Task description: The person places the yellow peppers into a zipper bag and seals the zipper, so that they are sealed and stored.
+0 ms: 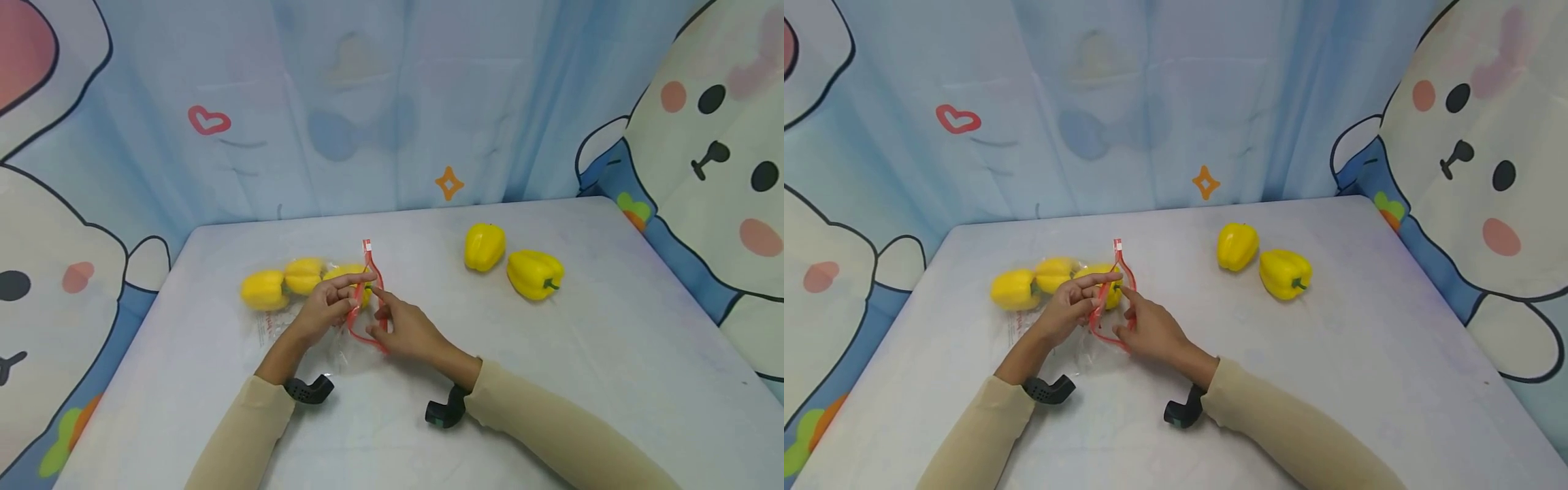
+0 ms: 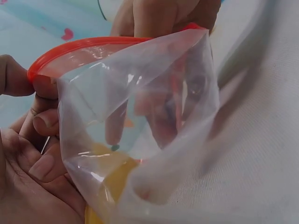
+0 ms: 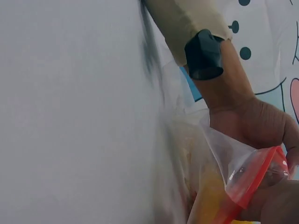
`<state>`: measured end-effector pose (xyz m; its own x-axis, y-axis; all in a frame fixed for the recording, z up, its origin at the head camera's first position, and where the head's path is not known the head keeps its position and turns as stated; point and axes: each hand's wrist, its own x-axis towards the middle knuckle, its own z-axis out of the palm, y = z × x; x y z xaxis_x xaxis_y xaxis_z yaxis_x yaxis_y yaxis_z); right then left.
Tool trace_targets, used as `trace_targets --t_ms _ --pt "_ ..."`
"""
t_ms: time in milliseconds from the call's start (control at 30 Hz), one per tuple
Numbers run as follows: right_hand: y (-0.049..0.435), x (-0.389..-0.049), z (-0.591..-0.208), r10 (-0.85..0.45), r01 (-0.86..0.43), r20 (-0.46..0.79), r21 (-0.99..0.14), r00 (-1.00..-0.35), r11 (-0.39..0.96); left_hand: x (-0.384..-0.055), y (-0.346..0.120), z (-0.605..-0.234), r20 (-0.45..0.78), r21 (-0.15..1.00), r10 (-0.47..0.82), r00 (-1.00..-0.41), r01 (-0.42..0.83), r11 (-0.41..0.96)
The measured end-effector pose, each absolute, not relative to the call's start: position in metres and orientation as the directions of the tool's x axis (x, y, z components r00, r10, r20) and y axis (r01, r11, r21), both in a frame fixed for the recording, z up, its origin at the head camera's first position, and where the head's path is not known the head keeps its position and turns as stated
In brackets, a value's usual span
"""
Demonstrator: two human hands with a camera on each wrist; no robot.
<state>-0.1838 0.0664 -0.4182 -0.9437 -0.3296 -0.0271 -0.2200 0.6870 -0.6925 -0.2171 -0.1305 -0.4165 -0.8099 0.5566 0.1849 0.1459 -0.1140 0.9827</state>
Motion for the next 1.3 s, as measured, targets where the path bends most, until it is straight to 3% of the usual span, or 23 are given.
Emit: trace_targets --t_ms 267,500,633,700,767,867,933,1000,1100,1200,1300 --pt "0.075 -0.170 -0.418 -0.354 -0.186 -0.071 -0.747 -0.933 0.638 -0.216 -0.131 -0.415 0.152 0.988 0.629 -0.763 0.124 -0.087" --pt "0.108 -0.163 -0.408 -0.442 -0.083 -0.202 -0.835 -0.874 0.545 -0.216 -0.133 -0.416 0.133 0.991 0.643 -0.754 0.093 -0.095" --pt "0.145 -0.160 -0.398 -0.420 -0.139 -0.116 -0.838 -0.900 0.527 -0.215 -0.134 -0.415 0.125 0.992 0.627 -0.769 0.113 -0.060" --pt "0.168 -0.159 -0.393 -0.339 -0.207 0.028 -0.837 -0.941 0.506 -0.215 -0.134 -0.414 0.133 0.990 0.630 -0.765 0.127 -0.056" --pt "0.190 -0.160 -0.390 -0.169 -0.275 0.218 -0.807 -0.961 0.523 -0.216 -0.134 -0.412 0.145 0.988 0.638 -0.756 0.138 -0.061" --pt "0.223 -0.166 -0.390 0.123 -0.306 0.462 -0.742 -0.878 0.597 -0.216 -0.134 -0.411 0.155 0.987 0.643 -0.750 0.144 -0.070" --pt "0.242 -0.173 -0.395 0.281 -0.248 0.503 -0.747 -0.817 0.617 -0.216 -0.135 -0.411 0.153 0.987 0.641 -0.752 0.142 -0.069" --pt "0.257 -0.180 -0.402 0.363 -0.182 0.454 -0.792 -0.814 0.583 -0.216 -0.136 -0.411 0.146 0.988 0.640 -0.755 0.137 -0.065" --pt "0.272 -0.186 -0.415 0.424 -0.057 0.262 -0.897 -0.867 0.438 -0.216 -0.136 -0.411 0.138 0.989 0.637 -0.758 0.134 -0.054" --pt "0.278 -0.191 -0.424 0.402 0.044 0.093 -0.947 -0.911 0.320 -0.216 -0.137 -0.412 0.135 0.990 0.634 -0.762 0.135 -0.049" --pt "0.279 -0.195 -0.429 0.366 0.081 0.031 -0.954 -0.930 0.288 -0.217 -0.137 -0.412 0.132 0.990 0.631 -0.765 0.132 -0.046"
